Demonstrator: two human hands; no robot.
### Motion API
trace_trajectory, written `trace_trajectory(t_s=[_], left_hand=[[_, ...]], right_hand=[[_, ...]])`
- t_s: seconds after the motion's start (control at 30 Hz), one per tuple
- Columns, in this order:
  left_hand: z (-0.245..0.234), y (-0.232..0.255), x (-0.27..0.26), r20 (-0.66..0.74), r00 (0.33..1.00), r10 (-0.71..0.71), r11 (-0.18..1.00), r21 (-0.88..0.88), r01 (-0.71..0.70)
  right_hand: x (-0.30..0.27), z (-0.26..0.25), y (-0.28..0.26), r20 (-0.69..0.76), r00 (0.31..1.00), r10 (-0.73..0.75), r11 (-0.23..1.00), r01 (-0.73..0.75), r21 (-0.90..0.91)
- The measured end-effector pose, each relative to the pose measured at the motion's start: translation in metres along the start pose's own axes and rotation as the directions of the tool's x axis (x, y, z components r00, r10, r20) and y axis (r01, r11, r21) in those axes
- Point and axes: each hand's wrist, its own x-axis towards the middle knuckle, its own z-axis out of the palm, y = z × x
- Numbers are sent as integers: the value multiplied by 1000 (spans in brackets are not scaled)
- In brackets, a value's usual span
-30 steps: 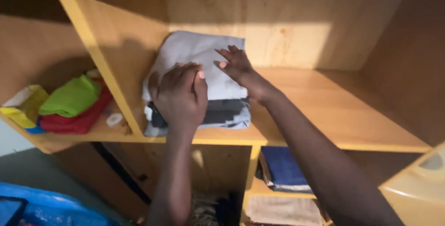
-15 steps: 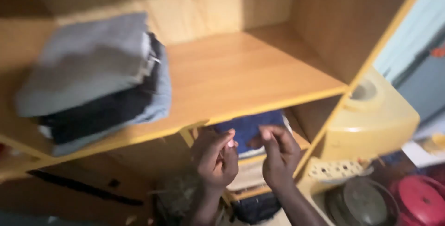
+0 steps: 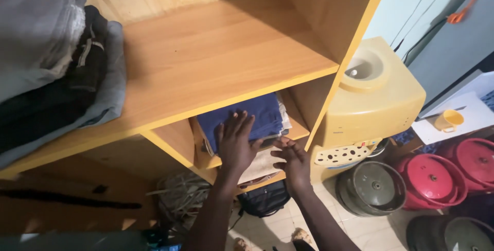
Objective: Organizing and arranging folded clothes into a wooden shelving unit.
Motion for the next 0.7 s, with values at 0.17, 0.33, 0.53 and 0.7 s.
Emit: trace_trajectory(t_s=[0.17,0.33,0.53,0.7], left_hand=[[12,-2,-2,-120,993,10,997,73,-1],[27,-17,0,19,949,-314,938,-147,313],[28,-48,-17,253,849,-463,582,-636,507],[1,-37,-32,433,850,-300,654,-555,514]], right_hand=[[-7,4,18,101,985,137,989,-130,-73],[-5,6,19,106,974,198,977,-187,-103],[-10,26,-12,138,973,187,974,-166,-154],[9,32,7,243,959,145,988,-153,16]])
